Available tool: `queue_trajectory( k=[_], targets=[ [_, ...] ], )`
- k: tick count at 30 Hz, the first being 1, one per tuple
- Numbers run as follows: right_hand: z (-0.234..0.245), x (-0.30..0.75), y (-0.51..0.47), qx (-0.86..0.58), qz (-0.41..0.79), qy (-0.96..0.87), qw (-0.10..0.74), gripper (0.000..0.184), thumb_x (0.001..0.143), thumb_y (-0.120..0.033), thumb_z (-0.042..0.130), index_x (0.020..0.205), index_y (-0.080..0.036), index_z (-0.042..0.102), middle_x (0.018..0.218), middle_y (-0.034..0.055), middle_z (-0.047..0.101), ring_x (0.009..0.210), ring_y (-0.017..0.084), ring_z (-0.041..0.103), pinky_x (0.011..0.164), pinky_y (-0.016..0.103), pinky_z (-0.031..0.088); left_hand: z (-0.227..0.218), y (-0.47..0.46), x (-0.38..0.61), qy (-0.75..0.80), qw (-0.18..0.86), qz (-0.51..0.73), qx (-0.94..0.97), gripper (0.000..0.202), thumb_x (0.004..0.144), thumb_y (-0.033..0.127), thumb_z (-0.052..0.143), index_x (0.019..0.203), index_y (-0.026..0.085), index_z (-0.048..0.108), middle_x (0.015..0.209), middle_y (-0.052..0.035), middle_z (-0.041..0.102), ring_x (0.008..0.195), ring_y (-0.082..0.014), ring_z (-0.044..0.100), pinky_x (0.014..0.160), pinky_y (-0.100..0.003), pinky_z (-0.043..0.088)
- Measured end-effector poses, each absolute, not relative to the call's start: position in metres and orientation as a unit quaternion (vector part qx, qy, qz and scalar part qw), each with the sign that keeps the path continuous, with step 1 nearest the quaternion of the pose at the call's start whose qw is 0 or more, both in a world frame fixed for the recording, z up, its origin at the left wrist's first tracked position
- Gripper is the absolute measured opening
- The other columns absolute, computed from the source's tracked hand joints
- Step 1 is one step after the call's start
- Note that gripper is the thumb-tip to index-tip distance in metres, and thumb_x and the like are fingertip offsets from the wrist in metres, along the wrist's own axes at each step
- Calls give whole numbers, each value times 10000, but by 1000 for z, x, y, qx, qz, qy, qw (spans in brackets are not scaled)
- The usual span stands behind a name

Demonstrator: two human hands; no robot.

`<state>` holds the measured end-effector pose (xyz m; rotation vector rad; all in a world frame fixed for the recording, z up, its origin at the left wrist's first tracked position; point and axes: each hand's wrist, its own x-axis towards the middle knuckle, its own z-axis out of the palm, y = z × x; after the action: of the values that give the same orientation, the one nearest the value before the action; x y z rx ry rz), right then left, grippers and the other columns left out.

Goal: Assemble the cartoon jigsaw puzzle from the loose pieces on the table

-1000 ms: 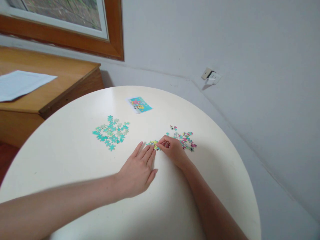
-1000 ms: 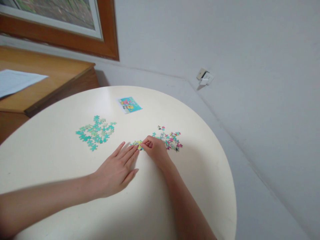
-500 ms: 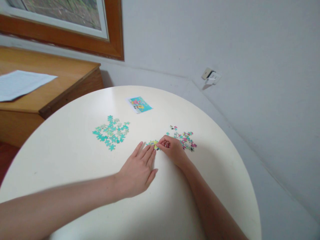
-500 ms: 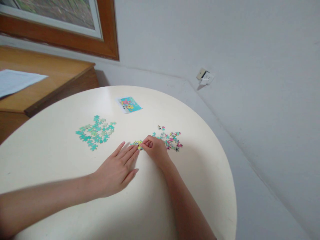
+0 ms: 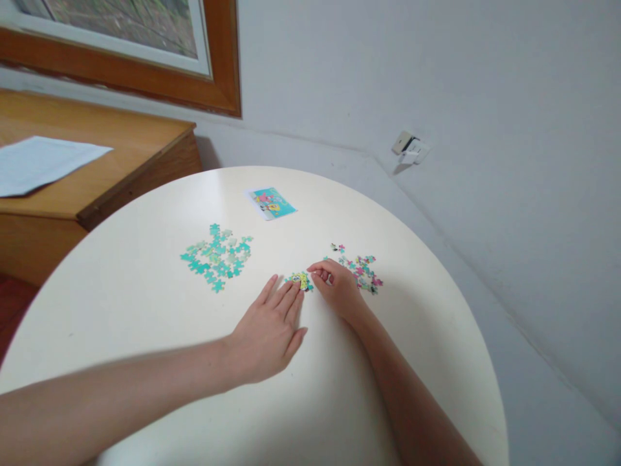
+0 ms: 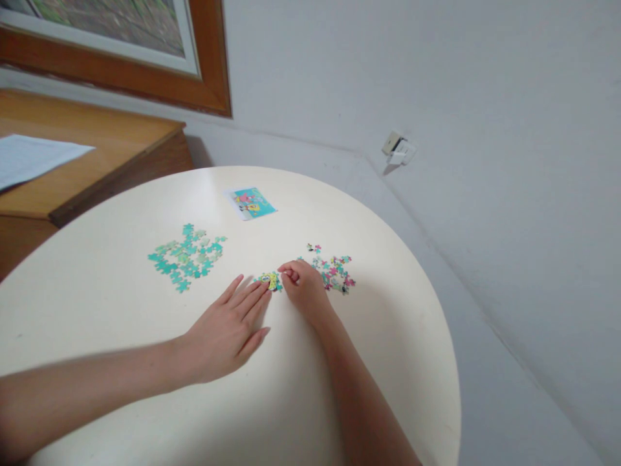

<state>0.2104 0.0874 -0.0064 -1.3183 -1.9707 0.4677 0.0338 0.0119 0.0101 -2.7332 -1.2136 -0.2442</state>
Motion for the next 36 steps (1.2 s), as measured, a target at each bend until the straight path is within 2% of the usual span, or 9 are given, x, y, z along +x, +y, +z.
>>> queue_trajectory(
  k=[17, 24, 36],
  targets=[
    [-8, 212, 87, -479, 184, -786, 345, 141, 724, -131, 569, 797, -181, 678, 671, 7, 589, 605, 115, 514, 608, 239, 430, 10, 11, 34, -422, 78, -86, -899, 544, 936, 420, 325, 1301, 57, 501, 1366, -181, 474, 1298, -316, 377, 1111, -486, 146],
    [-6, 211, 86, -488, 179, -783, 341, 126, 712, -116, 554, 754, -193, 644, 655, 1, 577, 617, 123, 524, 614, 245, 425, 14, 8, 35, -451, 72, -89, -885, 546, 919, 449, 351, 1295, 89, 516, 1319, -215, 496, 1255, -356, 400, 1085, -540, 183],
    [-5, 210, 86, -513, 187, -766, 340, 78, 693, -129, 546, 657, -193, 573, 608, -16, 546, 577, 114, 502, 580, 234, 405, 15, 8, 34, -445, 61, -74, -890, 551, 936, 427, 309, 1323, 75, 482, 1346, -234, 473, 1275, -362, 394, 1075, -596, 141]
  ],
)
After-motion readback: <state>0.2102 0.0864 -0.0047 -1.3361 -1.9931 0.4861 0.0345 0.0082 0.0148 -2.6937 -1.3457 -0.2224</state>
